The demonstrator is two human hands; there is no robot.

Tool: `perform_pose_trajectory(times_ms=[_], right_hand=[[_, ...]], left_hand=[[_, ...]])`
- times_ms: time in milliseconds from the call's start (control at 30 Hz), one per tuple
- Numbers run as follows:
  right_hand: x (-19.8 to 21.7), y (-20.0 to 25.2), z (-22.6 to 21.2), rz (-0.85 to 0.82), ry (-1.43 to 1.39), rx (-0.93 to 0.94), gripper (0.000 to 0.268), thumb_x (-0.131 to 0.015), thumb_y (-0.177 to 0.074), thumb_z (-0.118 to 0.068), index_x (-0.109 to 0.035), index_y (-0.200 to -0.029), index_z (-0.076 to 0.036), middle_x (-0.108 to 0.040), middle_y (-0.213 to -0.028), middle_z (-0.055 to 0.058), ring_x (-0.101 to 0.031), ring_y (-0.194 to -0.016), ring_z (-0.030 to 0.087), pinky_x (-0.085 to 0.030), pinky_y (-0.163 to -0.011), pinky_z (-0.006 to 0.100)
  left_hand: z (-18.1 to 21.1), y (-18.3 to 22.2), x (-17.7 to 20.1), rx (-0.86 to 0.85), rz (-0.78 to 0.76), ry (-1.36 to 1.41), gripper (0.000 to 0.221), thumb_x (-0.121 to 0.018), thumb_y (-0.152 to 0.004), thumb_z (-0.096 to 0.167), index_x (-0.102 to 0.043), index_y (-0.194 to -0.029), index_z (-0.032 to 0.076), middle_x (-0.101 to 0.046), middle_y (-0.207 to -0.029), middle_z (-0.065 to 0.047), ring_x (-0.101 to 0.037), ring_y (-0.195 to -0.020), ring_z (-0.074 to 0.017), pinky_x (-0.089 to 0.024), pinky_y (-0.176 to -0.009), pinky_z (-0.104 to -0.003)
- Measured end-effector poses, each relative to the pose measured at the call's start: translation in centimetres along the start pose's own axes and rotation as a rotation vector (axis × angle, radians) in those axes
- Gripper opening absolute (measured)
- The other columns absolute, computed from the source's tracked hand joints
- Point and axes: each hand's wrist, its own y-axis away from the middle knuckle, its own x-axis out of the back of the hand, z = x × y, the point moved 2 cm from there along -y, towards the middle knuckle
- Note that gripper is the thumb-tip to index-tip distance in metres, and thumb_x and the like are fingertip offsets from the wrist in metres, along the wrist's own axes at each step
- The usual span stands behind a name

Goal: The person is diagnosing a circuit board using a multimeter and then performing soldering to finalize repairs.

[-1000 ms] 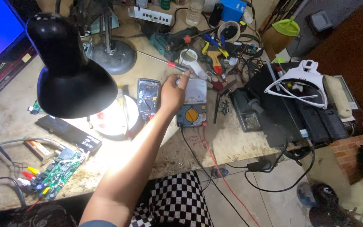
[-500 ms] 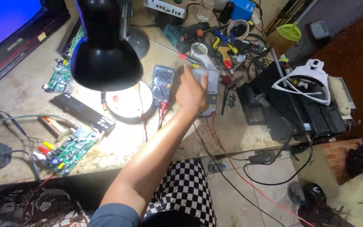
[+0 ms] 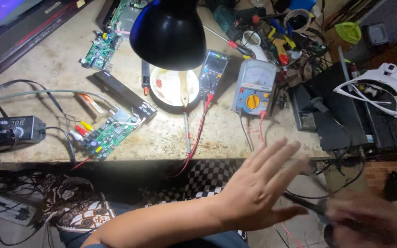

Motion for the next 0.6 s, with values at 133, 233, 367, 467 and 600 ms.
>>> perform_pose_trajectory(times_ms=[133, 233, 367, 467, 600], right_hand=[[-14.3, -6.7, -3.1, -0.212, -0.087, 0.049, 0.083, -0.038, -0.116, -0.072, -0.071, -0.086, -0.002, -0.066, -0.068, 0.007, -0.063, -0.060, 0.014, -0.052, -0.060, 0.028], [-18.1, -8.1, -4.7, -0.513, 0.069, 0.134, 0.043, -0.079, -0.090, -0.035, -0.064, -0.121, -0.009, -0.068, -0.103, 0.012, -0.069, -0.087, 0.017, -0.057, -0.076, 0.027], [-21.0, -7.3, -1.1, -0.619, 0.056, 0.152, 0.060, -0.079, -0.095, -0.032, -0.052, -0.142, -0.007, -0.054, -0.130, 0.019, -0.069, -0.109, 0.023, -0.066, -0.090, 0.032], [-22.3, -7.3, 0.4, -0.839, 0.077, 0.070, 0.030, -0.065, -0.101, -0.013, -0.066, -0.131, -0.010, -0.052, -0.122, 0.010, -0.058, -0.092, 0.021, -0.049, -0.081, 0.031], [-22.5, -8.4, 0.2, -0.853, 0.026, 0.353, 0.022, -0.053, -0.110, -0.013, -0.069, -0.122, -0.005, -0.064, -0.098, 0.011, -0.059, -0.079, 0.028, -0.049, -0.072, 0.039]], left_hand=[[-1.6, 3.5, 4.9, 0.047, 0.084, 0.031, 0.041, -0.045, -0.107, 0.035, -0.057, -0.119, -0.002, -0.068, -0.110, -0.022, -0.064, -0.108, -0.0405, -0.047, -0.100, -0.055], [-3.0, 8.3, 7.3, 0.315, 0.069, 0.093, 0.005, -0.050, -0.088, 0.007, -0.052, -0.092, 0.008, -0.054, -0.076, -0.010, -0.050, -0.064, -0.0290, -0.041, -0.060, -0.040], [-3.1, 12.1, 10.1, 0.304, 0.154, 0.142, 0.081, -0.032, -0.103, 0.074, -0.059, -0.120, -0.001, -0.065, -0.098, -0.013, -0.067, -0.084, -0.0253, -0.055, -0.072, -0.038], [-3.9, 14.5, 10.8, 0.467, 0.184, 0.090, 0.042, -0.042, -0.104, 0.047, -0.059, -0.101, 0.009, -0.062, -0.085, -0.006, -0.063, -0.070, -0.0209, -0.050, -0.065, -0.037], [-3.7, 14.6, 11.6, 0.340, 0.239, -0.011, 0.038, -0.046, -0.104, 0.033, -0.055, -0.125, 0.002, -0.059, -0.103, -0.015, -0.060, -0.092, -0.0271, -0.049, -0.090, -0.044]])
